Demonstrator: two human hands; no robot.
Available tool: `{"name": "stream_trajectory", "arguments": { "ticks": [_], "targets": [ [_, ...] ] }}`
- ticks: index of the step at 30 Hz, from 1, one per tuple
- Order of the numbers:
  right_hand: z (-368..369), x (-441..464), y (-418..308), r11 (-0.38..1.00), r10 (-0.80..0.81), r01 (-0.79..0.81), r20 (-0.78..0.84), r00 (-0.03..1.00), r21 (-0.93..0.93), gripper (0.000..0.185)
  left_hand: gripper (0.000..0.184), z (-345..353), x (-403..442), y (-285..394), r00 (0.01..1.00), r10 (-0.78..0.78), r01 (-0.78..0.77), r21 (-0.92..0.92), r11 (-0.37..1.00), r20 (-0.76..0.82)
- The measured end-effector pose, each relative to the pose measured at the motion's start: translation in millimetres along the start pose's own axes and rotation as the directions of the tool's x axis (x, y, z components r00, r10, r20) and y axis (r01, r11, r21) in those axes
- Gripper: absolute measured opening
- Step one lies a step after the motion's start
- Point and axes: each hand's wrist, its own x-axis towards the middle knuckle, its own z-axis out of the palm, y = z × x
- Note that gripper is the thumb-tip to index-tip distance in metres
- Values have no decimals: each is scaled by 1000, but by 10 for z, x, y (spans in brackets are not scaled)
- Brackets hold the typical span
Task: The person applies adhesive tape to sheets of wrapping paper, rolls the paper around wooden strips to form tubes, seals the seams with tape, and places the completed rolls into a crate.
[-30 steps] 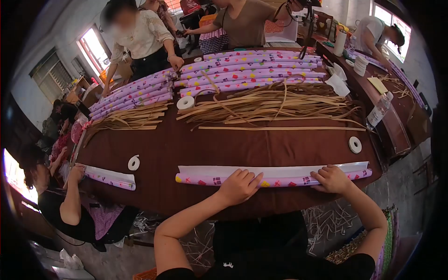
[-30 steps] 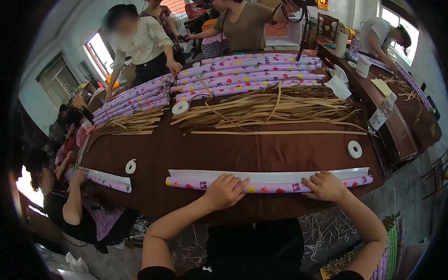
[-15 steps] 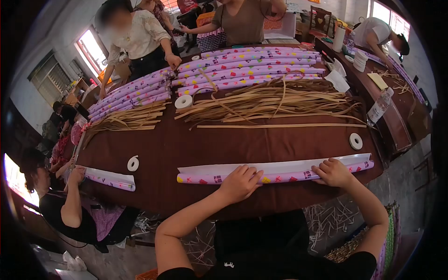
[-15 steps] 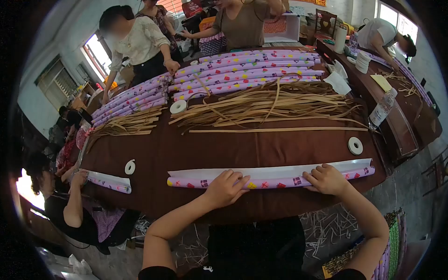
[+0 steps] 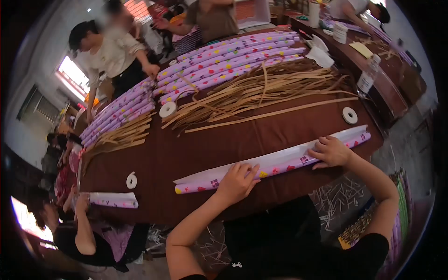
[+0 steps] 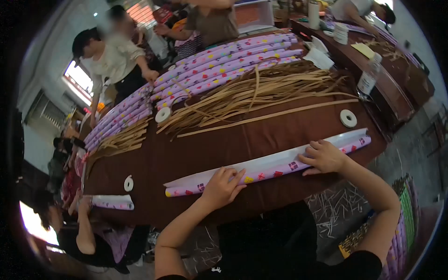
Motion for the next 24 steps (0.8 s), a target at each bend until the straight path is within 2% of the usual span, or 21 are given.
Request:
{"name": "stream_trajectory", "arguments": {
  "ticks": [2,3,6,7,9,11,13,15,16,19,20,22,24],
  "targets": [
    [-42,-7,-24,1000,-2,2,-1,1000,-3,52,46,-34,28,38,1000,6,-5,44,999,-16],
    [-38,-27,-26,1000,3,-3,-3,1000,9,52,46,-28,35,36,998,68,-69,18,997,3],
    [-4,-129,-17,1000,5,-5,-81,997,11,54,45,-6,23,34,1000,6,-6,54,999,2],
    [-31,-178,-3,999,36,-33,-106,994,23,49,45,-7,26,43,999,49,-50,29,998,15],
    [-77,-304,105,977,203,-211,-159,966,-32,40,46,0,36,45,999,37,-36,77,996,-18],
    [-25,-444,335,858,439,-503,-364,821,-101,34,46,23,30,35,999,48,-47,46,998,-13],
    [15,-615,669,551,740,-822,-371,561,-145,34,46,36,23,36,999,35,-32,70,997,-36],
    [33,-777,913,374,894,-916,-207,398,-144,34,45,36,28,52,999,28,-26,63,998,-30],
    [27,-821,980,295,952,-945,-43,304,-142,35,45,27,25,52,1000,17,-15,64,998,-26],
    [96,-860,1063,185,977,-981,121,176,-63,35,44,26,27,55,1000,25,-24,106,994,-12],
    [117,-857,1107,198,974,-978,123,189,-61,35,44,25,34,56,1000,13,-12,111,994,-15],
    [137,-819,1148,124,990,-988,82,117,-90,33,45,22,47,65,999,26,-23,92,995,-27],
    [124,-827,1173,166,981,-977,-75,177,-137,30,45,10,52,72,1000,12,-9,80,997,-27]
  ]
}}
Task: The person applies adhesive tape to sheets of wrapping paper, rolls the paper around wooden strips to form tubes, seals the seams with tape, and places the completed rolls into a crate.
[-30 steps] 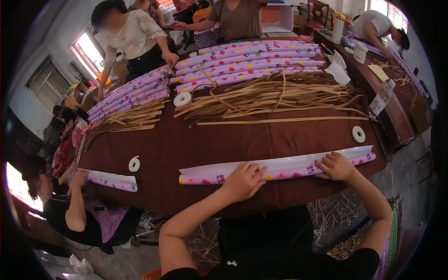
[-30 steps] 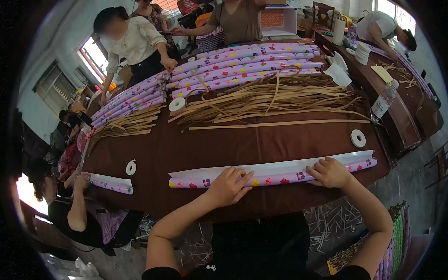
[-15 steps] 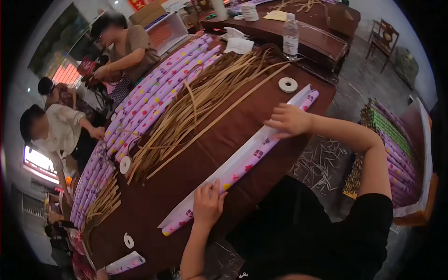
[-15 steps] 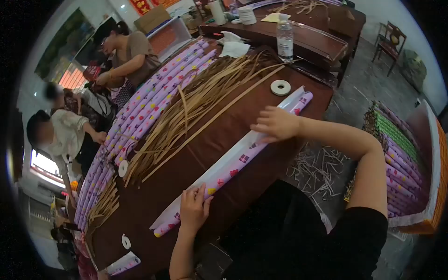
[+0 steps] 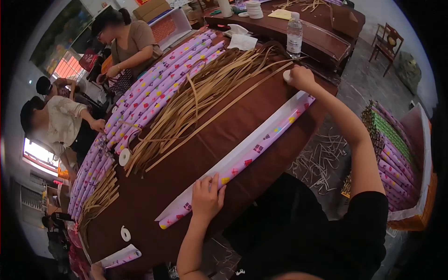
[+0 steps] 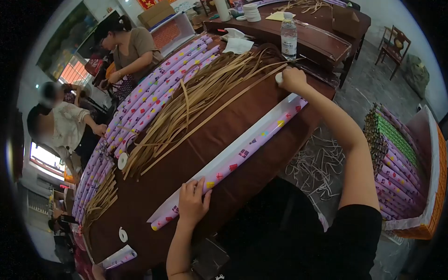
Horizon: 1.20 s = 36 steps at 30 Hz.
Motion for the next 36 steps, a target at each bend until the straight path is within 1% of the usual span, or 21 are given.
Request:
{"name": "stream_trajectory", "arguments": {
  "ticks": [1,2,6,8,9,11,12,14,16,18,20,22,23,25,27,29,30,32,33,34,36],
  "targets": [
    [-16,29,20,999,-28,26,-98,995,-23,29,46,-6,6,-1,1000,2,-2,-17,1000,-1],
    [-37,81,40,999,-13,7,-116,993,-52,27,46,-2,3,-12,1000,-12,12,-10,1000,-1],
    [44,197,28,998,14,-19,-76,997,-63,22,44,15,-26,-21,1000,0,0,15,1000,12],
    [79,249,-124,996,-88,84,-217,972,-28,19,44,7,-10,-15,1000,-7,7,22,1000,5],
    [-41,139,-379,980,-145,177,-291,946,89,20,45,3,-6,-4,1000,-9,9,3,1000,-2],
    [4,176,-771,886,-187,244,-178,966,393,23,46,-7,-8,-2,1000,-22,22,-16,1000,2],
    [-193,34,-1115,853,-175,210,-117,978,478,23,45,-1,-13,-9,1000,-13,13,-3,1000,1],
    [-81,18,-1538,732,-341,390,-194,920,559,20,45,17,-19,-17,1000,-17,17,7,1000,14],
    [-47,-46,-1946,656,-505,479,-132,853,584,20,45,33,-22,-33,1000,-13,13,2,1000,16],
    [30,-87,-2263,552,-701,580,-44,712,599,18,45,30,-24,-37,999,-27,27,14,1000,18],
    [133,-167,-2465,546,-726,594,-19,687,591,19,45,15,-20,-30,1000,-11,11,13,1000,15],
    [323,-184,-2530,615,-750,761,-144,645,208,19,46,30,-26,-39,1000,-20,20,7,1000,8],
    [361,-184,-2528,642,-737,739,-103,668,204,19,46,38,-34,-42,1000,-15,15,-7,1000,3],
    [413,-186,-2492,610,-739,741,-136,660,279,14,46,34,-36,-52,1000,-6,6,-28,1000,-8],
    [402,-189,-2453,593,-764,755,-101,637,279,14,48,5,-41,-33,1000,-17,17,-14,1000,-14],
    [331,-223,-2416,444,-791,830,-288,540,337,15,56,21,-73,-35,999,-18,17,-8,1000,-27],
    [220,-244,-2439,421,-796,842,-308,521,336,15,56,17,-75,-37,999,-32,32,16,999,-35],
    [-129,-315,-2386,392,-906,917,-142,398,71,22,64,14,-55,-28,998,-31,29,-26,999,-47],
    [-306,-395,-2372,386,-907,920,-150,393,72,22,72,-15,-48,-18,999,-34,34,-10,999,-17],
    [-501,-493,-2376,346,-926,936,-139,351,62,24,72,-11,-46,-22,999,-35,35,-5,999,-16],
    [-895,-744,-2355,300,-949,951,-78,305,68,25,80,-1,-38,-27,996,-42,37,-71,997,-73]
  ]
}}
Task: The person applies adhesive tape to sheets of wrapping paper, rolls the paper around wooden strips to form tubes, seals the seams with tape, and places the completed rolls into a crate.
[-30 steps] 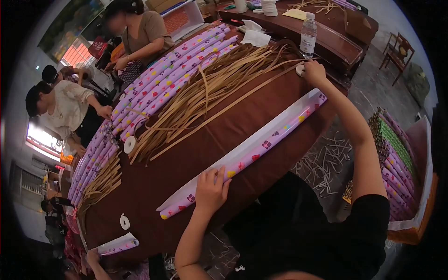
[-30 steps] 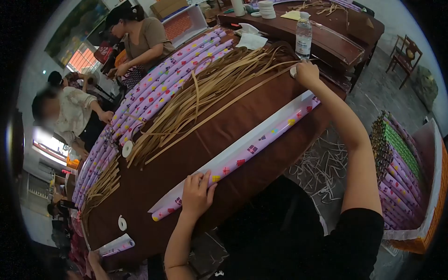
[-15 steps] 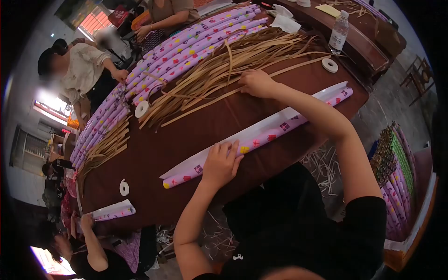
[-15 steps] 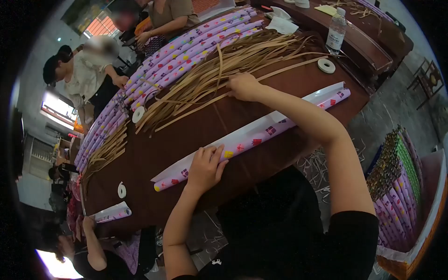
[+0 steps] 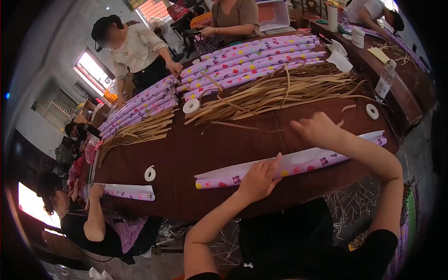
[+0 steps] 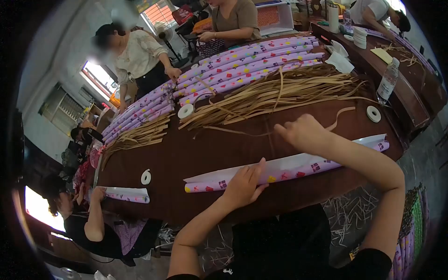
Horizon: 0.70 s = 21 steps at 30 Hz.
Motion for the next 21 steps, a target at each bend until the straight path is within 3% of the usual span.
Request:
{"name": "stream_trajectory", "arguments": {
  "ticks": [4,7,10,12,14,17,19,21],
  "targets": [
    [-426,-167,-486,996,-93,92,40,995,23,25,85,35,-26,-12,1000,-14,15,-56,998,21],
    [-459,-199,-627,993,-66,58,69,995,104,31,86,18,-35,1,988,-88,93,-33,995,123],
    [-485,-186,-711,982,-62,37,132,989,183,41,84,39,-19,-23,994,-90,98,-136,986,64],
    [-536,-171,-770,977,-77,39,176,981,210,47,83,6,4,-18,997,-39,41,-28,999,72],
    [-598,-150,-814,972,-120,56,278,953,230,58,83,-22,20,-18,997,-33,36,-47,998,70],
    [-677,-131,-856,966,-139,41,382,914,254,60,82,-9,13,-22,997,-19,22,-38,999,71],
    [-674,-125,-872,971,-138,52,369,919,234,59,82,-34,20,-28,997,-12,13,-7,1000,75],
    [-674,-104,-860,975,-138,62,358,923,214,57,83,-73,16,-1,970,-157,187,-158,970,185]
  ]
}}
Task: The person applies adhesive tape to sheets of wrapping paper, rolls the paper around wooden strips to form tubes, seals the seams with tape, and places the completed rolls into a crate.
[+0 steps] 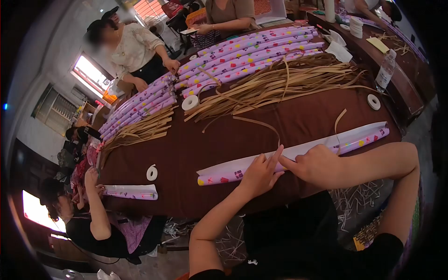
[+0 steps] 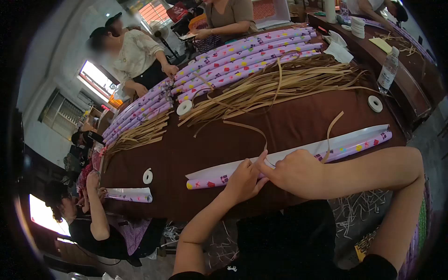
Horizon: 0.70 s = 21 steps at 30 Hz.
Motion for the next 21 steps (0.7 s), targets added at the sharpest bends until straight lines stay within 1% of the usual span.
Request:
{"name": "stream_trajectory", "arguments": {
  "ticks": [1,2,3,5,6,8,10,12,14,15,18,19,20,21],
  "targets": [
    [-10,12,10,998,-12,8,-68,998,-61,54,83,14,-5,-2,1000,-4,4,3,1000,-6],
    [-17,22,19,992,-27,11,-137,990,-122,50,84,39,-8,-14,999,20,-20,1,1000,-50],
    [-7,33,26,992,-31,14,-139,990,-127,50,85,61,-13,-33,995,44,-45,2,999,-94],
    [41,65,28,987,-73,32,-267,961,-155,42,86,125,-35,-109,996,41,-41,-6,999,-79],
    [51,73,12,987,-75,32,-269,960,-159,42,87,123,-35,-119,997,38,-39,-19,999,-60],
    [78,77,-24,973,-117,66,-222,968,-221,35,88,115,-43,-110,996,50,-50,-4,999,-80],
    [117,104,-39,970,-120,71,-204,972,-234,35,89,87,-26,-101,993,63,-63,10,998,-96],
    [169,136,-34,967,-121,75,-183,976,-242,34,92,65,-9,-97,988,96,-102,-43,994,-121],
    [212,158,-19,951,-165,76,-282,945,-299,34,94,26,-4,-65,992,73,-81,-75,994,-99],
    [211,157,-22,952,-161,74,-282,946,-298,34,96,12,2,-52,996,49,-57,-106,993,-79],
    [165,161,-41,944,-165,83,-238,957,-318,37,96,25,20,-79,993,52,-68,-159,985,-106],
    [123,137,-45,943,-115,52,-175,978,-328,40,96,47,7,-95,993,52,-69,-161,985,-105],
    [72,105,-45,940,-64,22,-112,992,-341,43,96,76,-16,-114,995,22,-38,-164,986,-98],
    [-22,63,-27,940,-63,22,-110,992,-340,43,96,90,-29,-121,996,-8,-7,-166,986,-91]
  ]
}}
